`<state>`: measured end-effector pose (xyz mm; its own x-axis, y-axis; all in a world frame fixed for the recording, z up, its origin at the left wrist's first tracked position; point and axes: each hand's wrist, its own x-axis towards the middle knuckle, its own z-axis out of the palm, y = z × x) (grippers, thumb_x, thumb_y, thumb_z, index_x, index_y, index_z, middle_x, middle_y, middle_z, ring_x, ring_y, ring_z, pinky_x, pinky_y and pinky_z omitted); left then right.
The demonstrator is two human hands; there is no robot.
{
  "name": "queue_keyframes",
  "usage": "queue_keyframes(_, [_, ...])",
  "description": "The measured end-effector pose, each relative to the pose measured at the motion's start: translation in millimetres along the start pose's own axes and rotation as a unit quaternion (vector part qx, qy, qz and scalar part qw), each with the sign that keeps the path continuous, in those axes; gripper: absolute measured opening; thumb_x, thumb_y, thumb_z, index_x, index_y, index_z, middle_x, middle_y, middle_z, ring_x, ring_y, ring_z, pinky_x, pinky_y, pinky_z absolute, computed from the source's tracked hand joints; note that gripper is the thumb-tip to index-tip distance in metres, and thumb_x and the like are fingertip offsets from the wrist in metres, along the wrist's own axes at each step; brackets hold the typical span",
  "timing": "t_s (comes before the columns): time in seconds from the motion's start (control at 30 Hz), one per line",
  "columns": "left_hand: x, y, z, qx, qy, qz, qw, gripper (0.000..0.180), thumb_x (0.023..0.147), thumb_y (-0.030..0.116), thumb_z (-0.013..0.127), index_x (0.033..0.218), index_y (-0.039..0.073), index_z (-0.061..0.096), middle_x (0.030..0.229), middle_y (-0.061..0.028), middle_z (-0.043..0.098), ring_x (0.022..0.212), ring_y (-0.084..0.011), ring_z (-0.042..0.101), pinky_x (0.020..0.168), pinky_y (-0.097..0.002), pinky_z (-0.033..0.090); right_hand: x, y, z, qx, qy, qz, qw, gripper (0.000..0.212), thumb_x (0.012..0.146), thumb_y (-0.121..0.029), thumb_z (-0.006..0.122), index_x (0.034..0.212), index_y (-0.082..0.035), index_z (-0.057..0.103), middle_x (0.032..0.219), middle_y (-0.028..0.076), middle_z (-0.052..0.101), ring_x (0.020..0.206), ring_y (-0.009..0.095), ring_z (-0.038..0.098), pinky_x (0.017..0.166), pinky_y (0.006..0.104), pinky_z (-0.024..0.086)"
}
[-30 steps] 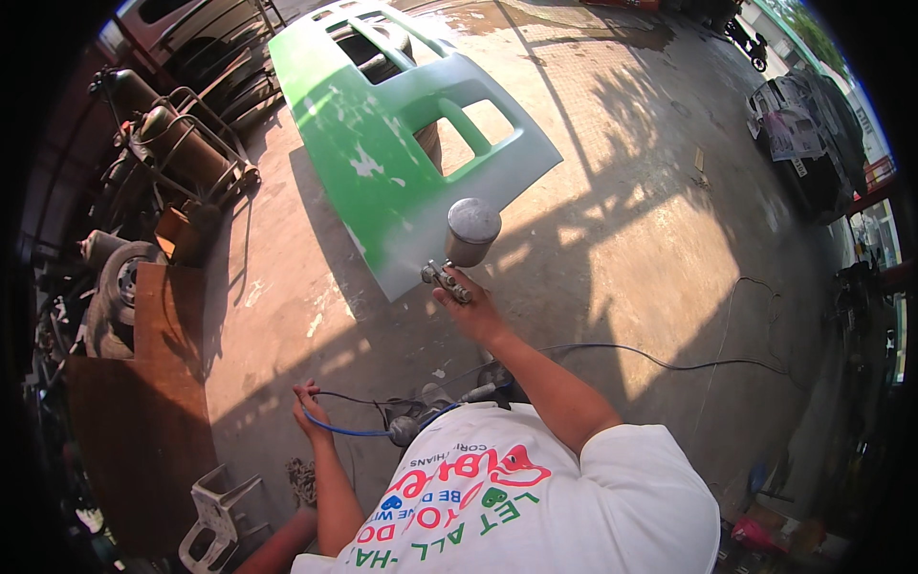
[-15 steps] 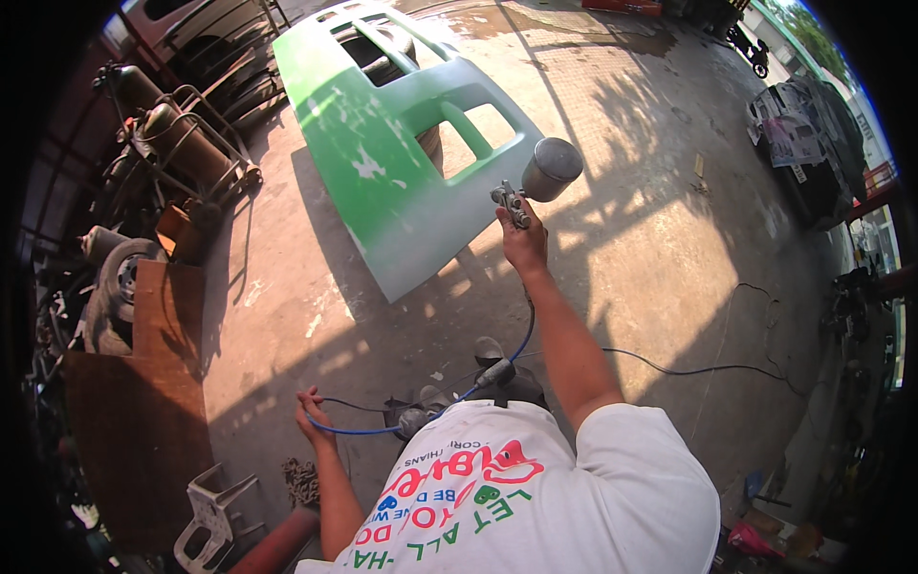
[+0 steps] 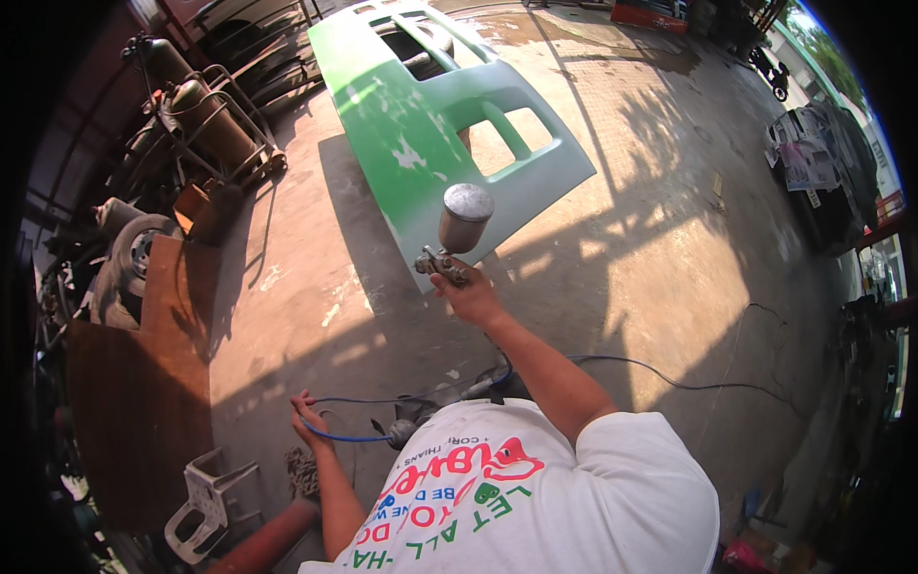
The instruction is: The person pours paint into a spray gun cup, walks to a green car bumper resting on tires, and spray-paints it white. The person moves around the bumper to cover multiple areas with even strokes.
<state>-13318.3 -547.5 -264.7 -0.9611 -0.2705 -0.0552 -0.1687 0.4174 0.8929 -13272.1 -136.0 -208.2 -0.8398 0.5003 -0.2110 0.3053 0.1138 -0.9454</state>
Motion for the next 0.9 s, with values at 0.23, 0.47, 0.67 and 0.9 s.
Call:
queue_keyframes(0.23, [37,21,-1,-0.175,-0.267,0.052,0.946,0.055,0.108,0.043,0.042,0.082,-0.002,0.061,0.082,-0.0107,0.068,0.073,-0.0214,0.065,0.086,-0.0364,0.051,-5,-21,107,0.132,0.101,-0.057,0.984,0.050,0.099,-0.032,0.066,0.141,-0.008,0.051,0.093,0.005,0.068,0.078,0.010,0.063,0.074,0.0290,0.052])
queue_keyframes(0.47, [78,47,85,-0.115,-0.476,0.097,0.866,0.029,0.106,0.024,0.050,0.093,0.000,0.062,0.076,-0.0019,0.058,0.069,-0.0103,0.051,0.063,-0.0275,0.040,19,-74,240,0.139,0.111,-0.128,0.976,0.050,0.099,-0.032,0.065,0.142,-0.012,0.049,0.111,0.020,0.070,0.098,0.034,0.070,0.080,0.0390,0.053])
queue_keyframes(0.67, [205,40,85,-0.024,-0.465,0.116,0.877,0.020,0.103,0.015,0.054,0.093,0.000,0.061,0.075,0.0014,0.055,0.069,-0.0091,0.047,0.062,-0.0264,0.038,106,-90,320,0.162,0.089,-0.092,0.979,0.052,0.099,-0.036,0.063,0.144,-0.016,0.046,0.107,0.021,0.071,0.096,0.038,0.070,0.081,0.0418,0.052])
queue_keyframes(0.9, [407,-4,53,0.195,-0.337,0.362,0.847,0.049,0.109,0.037,0.041,0.108,-0.004,0.066,0.097,-0.0194,0.066,0.091,-0.0241,0.063,0.080,-0.0353,0.050,233,-169,404,0.212,0.076,-0.076,0.971,0.054,0.100,-0.034,0.062,0.147,-0.014,0.043,0.112,0.022,0.069,0.100,0.039,0.068,0.083,0.0412,0.051])
